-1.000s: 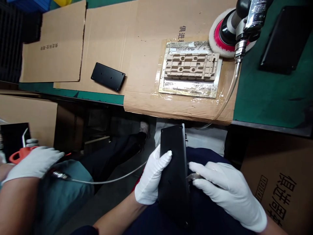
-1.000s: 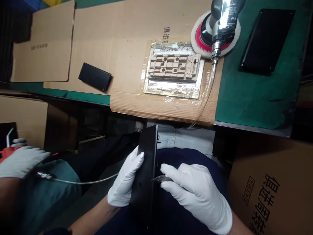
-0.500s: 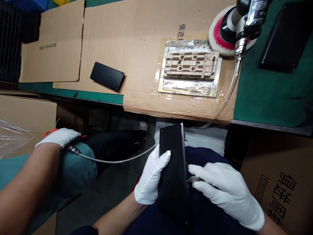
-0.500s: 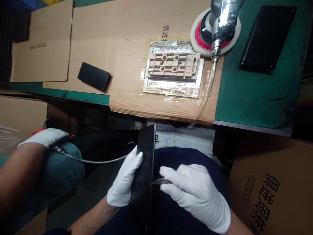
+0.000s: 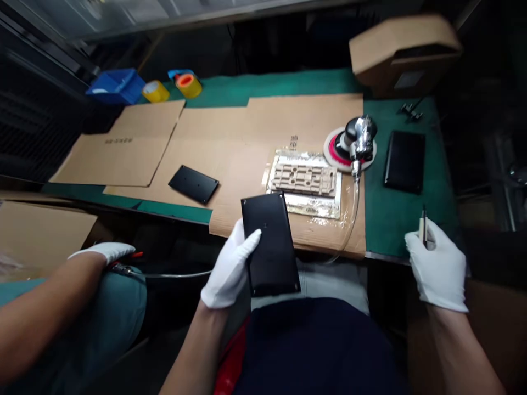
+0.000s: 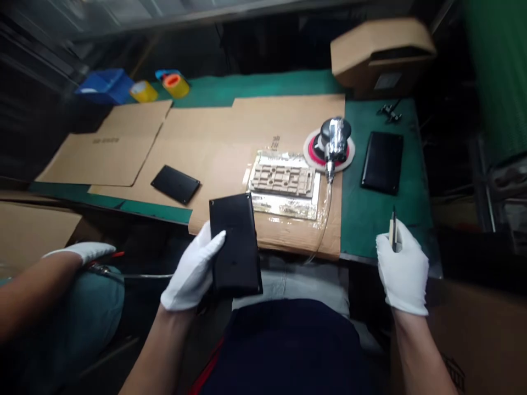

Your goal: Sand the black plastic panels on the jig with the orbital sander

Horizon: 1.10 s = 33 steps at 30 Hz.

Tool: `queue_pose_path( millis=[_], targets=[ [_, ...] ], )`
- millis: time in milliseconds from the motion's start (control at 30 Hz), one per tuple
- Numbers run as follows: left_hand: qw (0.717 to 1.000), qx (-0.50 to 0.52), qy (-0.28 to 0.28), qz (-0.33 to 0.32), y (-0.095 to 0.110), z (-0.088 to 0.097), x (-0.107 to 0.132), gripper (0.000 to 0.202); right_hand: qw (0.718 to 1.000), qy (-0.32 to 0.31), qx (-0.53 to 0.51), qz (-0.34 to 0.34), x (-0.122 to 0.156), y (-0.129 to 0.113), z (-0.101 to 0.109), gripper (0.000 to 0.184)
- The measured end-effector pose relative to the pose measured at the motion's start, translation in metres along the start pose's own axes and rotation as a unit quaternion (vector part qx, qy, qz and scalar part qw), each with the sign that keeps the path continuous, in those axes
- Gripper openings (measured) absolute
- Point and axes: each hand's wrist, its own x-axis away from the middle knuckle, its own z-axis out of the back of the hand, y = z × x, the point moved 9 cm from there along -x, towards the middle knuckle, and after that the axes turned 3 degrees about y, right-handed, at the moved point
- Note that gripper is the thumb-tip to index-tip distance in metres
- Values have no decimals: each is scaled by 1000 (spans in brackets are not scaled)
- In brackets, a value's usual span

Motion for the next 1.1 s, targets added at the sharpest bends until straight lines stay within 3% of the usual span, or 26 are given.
queue_pose_path(
  millis=[100,167,233,333,367,433,500,567,667,733,900,1000,1100],
  targets=[
    [981,-88,-104,-135,62,-23,-65,63,993,27,110,40,-47,-3,-13,45],
    [953,-163,-193,-169,85,-52,-104,65,989,25,132,60,-57,-8,-23,44],
    [905,-264,-285,-172,93,-90,-138,64,986,29,156,55,-57,-10,-31,49],
    [791,-428,-398,-183,85,-150,-172,63,984,41,170,17,-50,-3,-35,64],
    [750,-486,-405,-194,81,-165,-180,64,985,47,164,9,-48,-1,-34,69],
    [672,-601,-362,-236,75,-183,-195,63,987,65,148,3,-44,3,-29,75],
    [600,-676,-303,-302,69,-190,-195,59,987,85,132,6,-41,5,-21,76],
    [557,-687,-295,-362,59,-188,-181,69,987,106,117,27,-41,2,-13,77],
    [556,-658,-316,-398,44,-173,-165,94,983,132,87,91,-43,-20,-6,77],
    [555,-654,-319,-403,39,-162,-166,99,978,144,65,139,-43,-45,-6,74],
    [529,-649,-340,-429,21,-153,-172,95,957,156,23,244,-43,-121,-15,61],
    [551,-626,-286,-472,17,-149,-171,86,947,152,36,280,-57,-175,-22,58],
    [570,-605,-274,-485,13,-146,-166,82,958,93,107,249,-94,-225,-48,68]
  ],
)
